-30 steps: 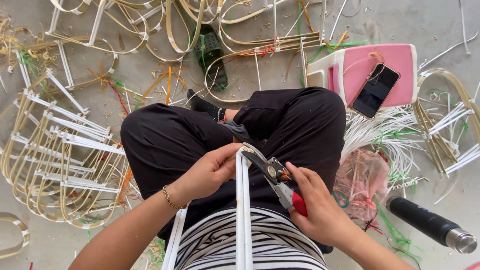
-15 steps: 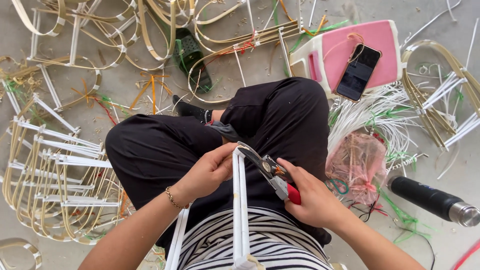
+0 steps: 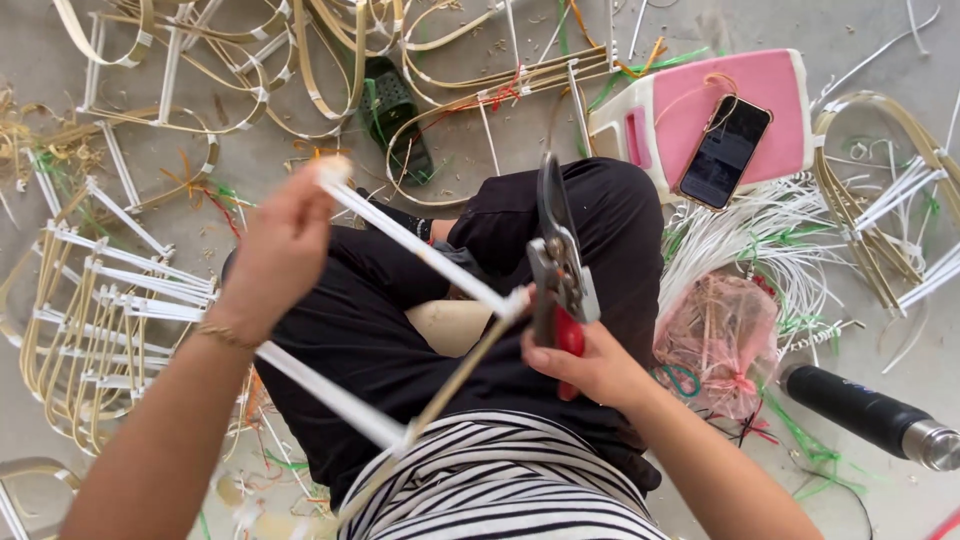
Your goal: Assembling bamboo furniture frames using bamboo strips and white tape.
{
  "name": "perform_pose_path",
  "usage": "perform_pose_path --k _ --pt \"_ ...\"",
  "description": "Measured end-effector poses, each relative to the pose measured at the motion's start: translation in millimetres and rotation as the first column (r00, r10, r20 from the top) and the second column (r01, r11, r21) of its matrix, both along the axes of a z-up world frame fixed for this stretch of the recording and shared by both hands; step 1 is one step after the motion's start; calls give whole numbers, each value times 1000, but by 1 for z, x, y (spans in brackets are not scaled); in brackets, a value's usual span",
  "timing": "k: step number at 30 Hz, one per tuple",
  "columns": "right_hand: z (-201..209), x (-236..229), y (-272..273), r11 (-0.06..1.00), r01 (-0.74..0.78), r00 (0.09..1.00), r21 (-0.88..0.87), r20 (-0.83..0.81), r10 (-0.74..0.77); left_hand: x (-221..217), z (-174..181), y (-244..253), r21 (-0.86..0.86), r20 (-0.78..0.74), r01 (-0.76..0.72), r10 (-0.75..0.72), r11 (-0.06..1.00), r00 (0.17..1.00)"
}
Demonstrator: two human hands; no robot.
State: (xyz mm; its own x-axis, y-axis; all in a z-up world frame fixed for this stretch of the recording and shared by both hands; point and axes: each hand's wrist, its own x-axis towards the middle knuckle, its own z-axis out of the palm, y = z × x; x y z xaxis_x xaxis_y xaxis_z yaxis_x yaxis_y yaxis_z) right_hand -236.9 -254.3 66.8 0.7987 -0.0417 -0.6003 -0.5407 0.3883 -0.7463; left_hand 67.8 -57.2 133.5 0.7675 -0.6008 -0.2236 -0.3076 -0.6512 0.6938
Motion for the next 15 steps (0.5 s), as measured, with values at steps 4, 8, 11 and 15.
perform_pose_path --k 4,8,11,15 --pt "-8 42 11 995 96 975 -28 206 -88 -31 101 24 42 201 138 -144 990 969" --pt "-1 65 9 987 157 931 36 328 -160 -46 129 36 -358 -202 536 -624 764 755" --pt "7 69 11 995 94 951 35 293 -100 -61 56 17 -273 -346 486 -556 830 756" --pt "25 57 -3 994 -1 952 -111 304 35 -92 -12 -23 -140 -601 428 -420 893 680"
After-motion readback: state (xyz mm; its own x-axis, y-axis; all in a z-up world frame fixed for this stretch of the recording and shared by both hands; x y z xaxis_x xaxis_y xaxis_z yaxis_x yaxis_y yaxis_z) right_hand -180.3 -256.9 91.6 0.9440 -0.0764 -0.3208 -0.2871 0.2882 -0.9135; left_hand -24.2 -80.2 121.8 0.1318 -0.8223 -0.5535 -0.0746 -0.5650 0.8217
